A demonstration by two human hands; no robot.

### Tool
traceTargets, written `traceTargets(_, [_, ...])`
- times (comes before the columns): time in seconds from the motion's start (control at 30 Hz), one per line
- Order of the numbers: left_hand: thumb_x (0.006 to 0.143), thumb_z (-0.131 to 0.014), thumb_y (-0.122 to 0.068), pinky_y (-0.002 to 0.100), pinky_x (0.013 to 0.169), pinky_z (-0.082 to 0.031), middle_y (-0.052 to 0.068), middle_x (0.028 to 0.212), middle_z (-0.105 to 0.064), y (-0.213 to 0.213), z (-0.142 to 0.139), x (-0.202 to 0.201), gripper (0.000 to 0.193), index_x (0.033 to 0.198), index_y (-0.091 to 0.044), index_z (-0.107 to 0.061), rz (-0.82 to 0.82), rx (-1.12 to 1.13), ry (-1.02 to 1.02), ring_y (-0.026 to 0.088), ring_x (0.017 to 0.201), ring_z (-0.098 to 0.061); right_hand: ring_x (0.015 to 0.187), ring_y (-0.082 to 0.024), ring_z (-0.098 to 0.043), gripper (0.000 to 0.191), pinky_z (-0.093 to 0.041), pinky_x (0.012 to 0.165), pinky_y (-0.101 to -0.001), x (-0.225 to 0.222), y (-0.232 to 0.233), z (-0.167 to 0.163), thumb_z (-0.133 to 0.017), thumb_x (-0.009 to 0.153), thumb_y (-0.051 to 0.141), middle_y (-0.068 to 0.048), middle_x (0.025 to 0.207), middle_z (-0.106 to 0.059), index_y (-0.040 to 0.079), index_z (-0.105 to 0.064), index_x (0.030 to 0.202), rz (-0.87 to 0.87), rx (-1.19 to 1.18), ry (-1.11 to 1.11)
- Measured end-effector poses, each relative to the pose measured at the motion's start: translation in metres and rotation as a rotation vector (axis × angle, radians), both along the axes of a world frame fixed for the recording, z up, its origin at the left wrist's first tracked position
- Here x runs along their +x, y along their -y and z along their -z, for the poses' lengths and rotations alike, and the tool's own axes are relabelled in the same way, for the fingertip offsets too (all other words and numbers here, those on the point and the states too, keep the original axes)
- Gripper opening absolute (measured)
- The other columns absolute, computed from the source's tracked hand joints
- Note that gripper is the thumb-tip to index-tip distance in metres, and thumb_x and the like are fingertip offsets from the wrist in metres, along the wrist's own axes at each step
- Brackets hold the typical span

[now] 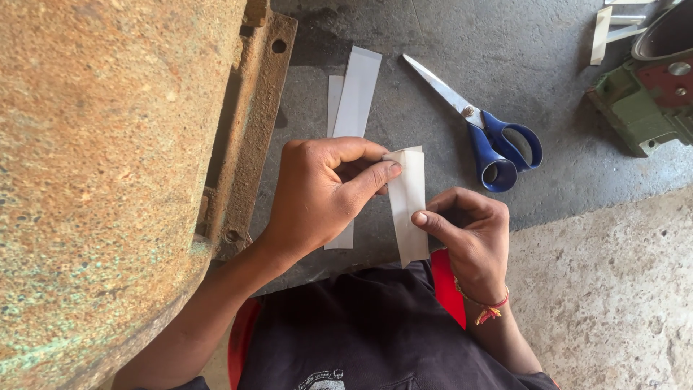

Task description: The person sits at a metal workbench and cuts a white plastic sheet into narrow strips using scissors. The person folds and trims the strips to size and inserts the finished strips into the slots of a circular metal drum assembly on the bench.

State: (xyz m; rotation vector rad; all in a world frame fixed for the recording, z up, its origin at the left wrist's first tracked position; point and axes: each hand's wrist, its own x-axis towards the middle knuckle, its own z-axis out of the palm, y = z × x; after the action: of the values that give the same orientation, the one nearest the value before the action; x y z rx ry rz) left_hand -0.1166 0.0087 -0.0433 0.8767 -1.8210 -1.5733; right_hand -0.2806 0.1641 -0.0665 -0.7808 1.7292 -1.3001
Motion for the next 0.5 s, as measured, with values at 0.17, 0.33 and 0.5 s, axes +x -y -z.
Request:
traceTargets(0.17, [0.090,-0.079,-0.016,0.021,0.050,-0.050,0.004,0.074,-0.078,0.0000,-0.0004,0.0006,0.013,0.095,-0.004,-0.080,-0.012,-0.018,0.009,0.005,0.062,-0.072,0.072,-0.008,-0.065,0.011,-0.050,0.066,-0.0223,0.0007,0.0004,0.0009,-0.082,0.083,0.002,-0.007,0.078,-0.073,-0.004,-0.074,0.085,0.004,0.005,-0.009])
traceTargets(0.33, [0.090,-0.078,-0.015,0.021,0.048,-0.048,0.004,0.071,-0.077,-0.0007,-0.0005,0.0009,0.012,0.093,-0.004,-0.080,-0.007,-0.003,0.019,0.007,0.059,-0.071,0.072,-0.007,-0.063,0.013,-0.048,0.065,-0.0220,0.0005,-0.0005,0.0017,-0.083,0.084,0.004,-0.005,0.077,-0.071,-0.004,-0.073,0.084,0.011,0.018,-0.032])
traceTargets(0.5, [0.091,-0.078,-0.014,0.021,0.050,-0.051,0.004,0.072,-0.077,-0.0003,0.0010,0.0016,0.010,0.093,-0.004,-0.080,0.005,-0.025,-0.002,0.006,0.060,-0.073,0.071,-0.006,-0.063,0.013,-0.047,0.064,-0.0215,0.0012,-0.0011,0.0022,-0.082,0.085,0.005,-0.004,0.076,-0.071,-0.003,-0.073,0.084,0.023,0.019,-0.025])
